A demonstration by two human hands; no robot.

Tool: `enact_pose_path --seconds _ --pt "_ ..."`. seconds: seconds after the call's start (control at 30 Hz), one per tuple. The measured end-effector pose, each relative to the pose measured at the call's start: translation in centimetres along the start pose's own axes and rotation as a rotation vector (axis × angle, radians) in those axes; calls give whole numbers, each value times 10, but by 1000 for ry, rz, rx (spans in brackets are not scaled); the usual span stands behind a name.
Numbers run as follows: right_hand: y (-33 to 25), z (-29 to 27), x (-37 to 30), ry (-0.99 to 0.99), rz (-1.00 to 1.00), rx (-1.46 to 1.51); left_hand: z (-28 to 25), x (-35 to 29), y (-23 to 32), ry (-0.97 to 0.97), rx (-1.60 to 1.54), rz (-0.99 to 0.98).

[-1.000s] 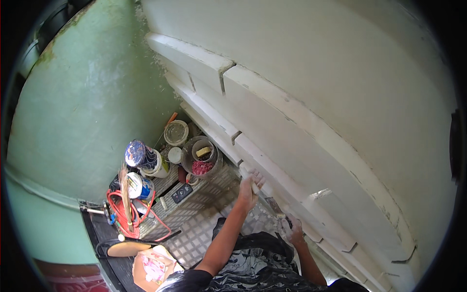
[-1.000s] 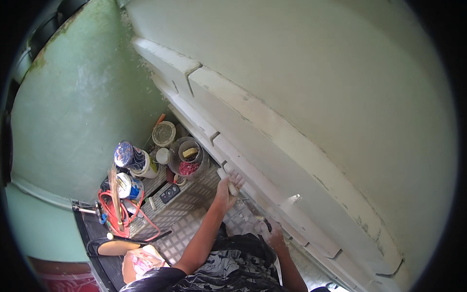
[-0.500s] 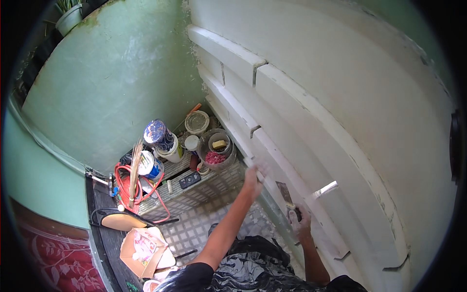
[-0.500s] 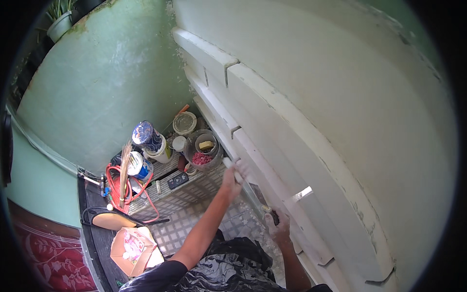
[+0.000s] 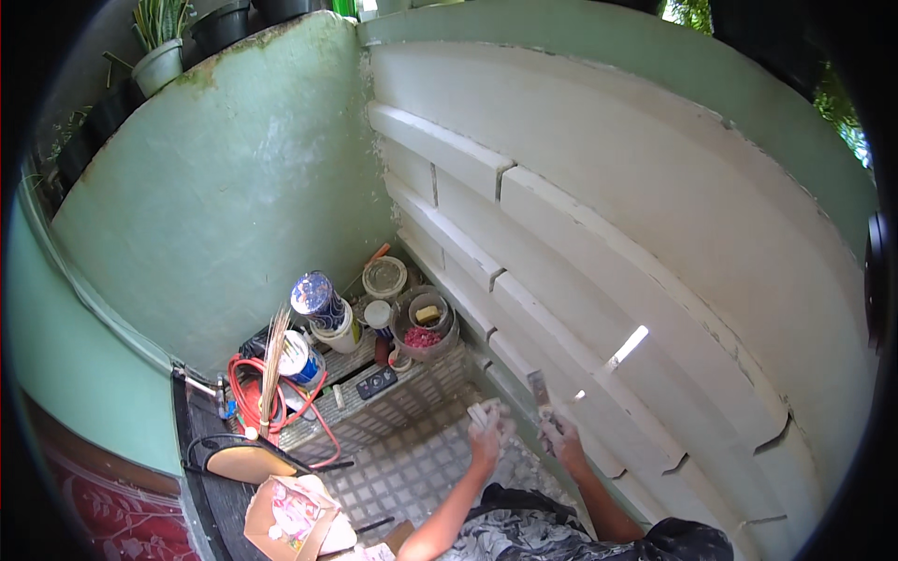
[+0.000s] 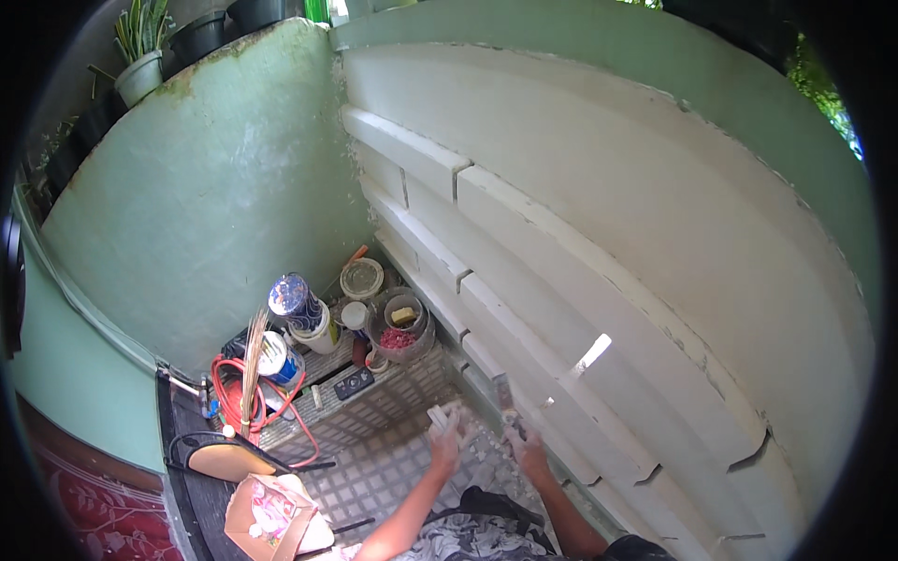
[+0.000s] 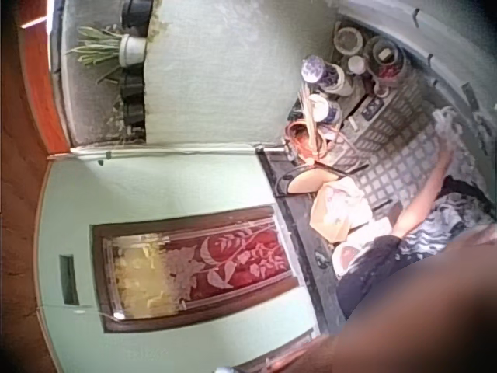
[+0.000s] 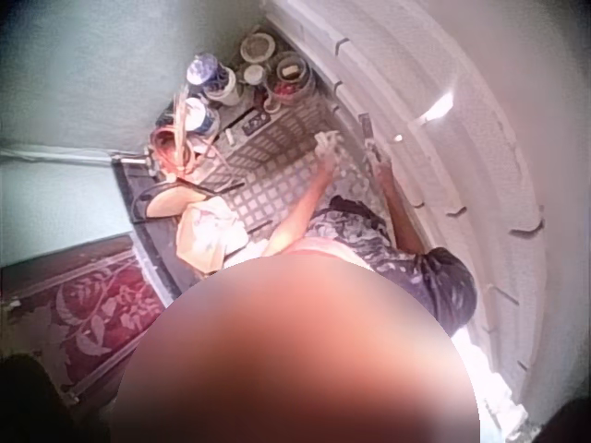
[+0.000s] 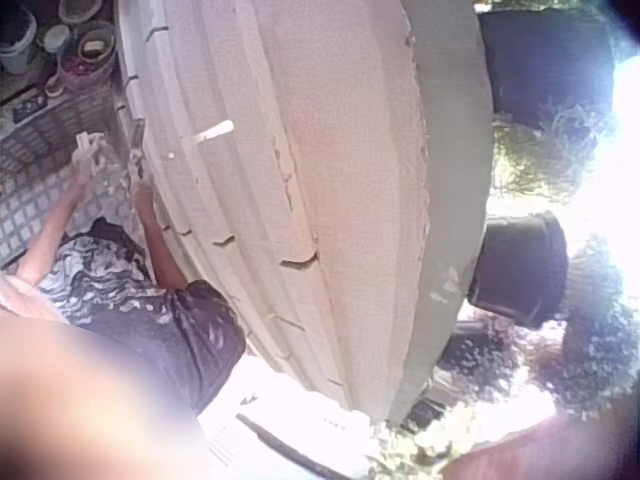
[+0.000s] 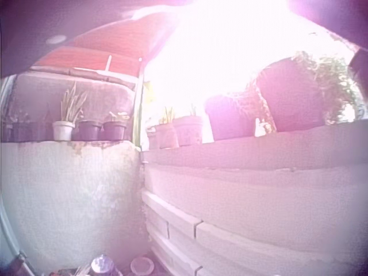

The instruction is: Repairing or applying filler to cracks in a ceiling using a putty knife and scraper.

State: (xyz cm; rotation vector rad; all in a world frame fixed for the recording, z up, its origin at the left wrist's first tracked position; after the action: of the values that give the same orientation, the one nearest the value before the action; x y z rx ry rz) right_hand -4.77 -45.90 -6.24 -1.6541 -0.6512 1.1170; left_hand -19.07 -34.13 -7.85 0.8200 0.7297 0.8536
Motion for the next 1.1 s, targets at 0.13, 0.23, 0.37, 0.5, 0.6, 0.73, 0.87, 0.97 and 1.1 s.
enact_pose_path --seconds 0.13,0.23,0.37,0.5,0.6,0.73,0.87,0.97,1.1 --pt "-14 45 -6 -170 -39 -20 -18 -38 3 86 39 -54" --pt "-19 67 -23 -112 -115 -136 -40 -50 -5 100 13 -82" --pt "6 73 -41 -132 -25 -166 -59 -66 -4 120 15 -193" --pt "18 56 -69 -104 -100 -231 -66 -79 -18 66 -34 -205" --pt "20 44 -85 -168 18 -48 -57 -90 -32 -15 -113 -269" --pt "36 11 -80 -123 -74 216 -39 -105 -49 -99 -252 -341" --pt "-26 -15 -103 -27 -123 247 -26 -106 -43 13 -77 -480" --pt "-70 -46 -114 20 -238 116 -11 -89 -17 38 80 -333" --pt "-120 -74 -138 24 -305 219 43 -71 4 -390 211 -209"
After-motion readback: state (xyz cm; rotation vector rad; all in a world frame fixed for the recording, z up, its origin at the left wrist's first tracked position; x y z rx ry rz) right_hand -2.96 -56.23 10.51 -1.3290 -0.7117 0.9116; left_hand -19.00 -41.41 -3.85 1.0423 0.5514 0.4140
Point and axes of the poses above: each hand's wrist, its own x-axis towards the middle knuckle, its own z-axis out of the palm, y = z × x, the point moved 6 cm from there along x, towards the middle knuckle, and after that the axes turned 6 degrees about -y, right-handed, at the moved point
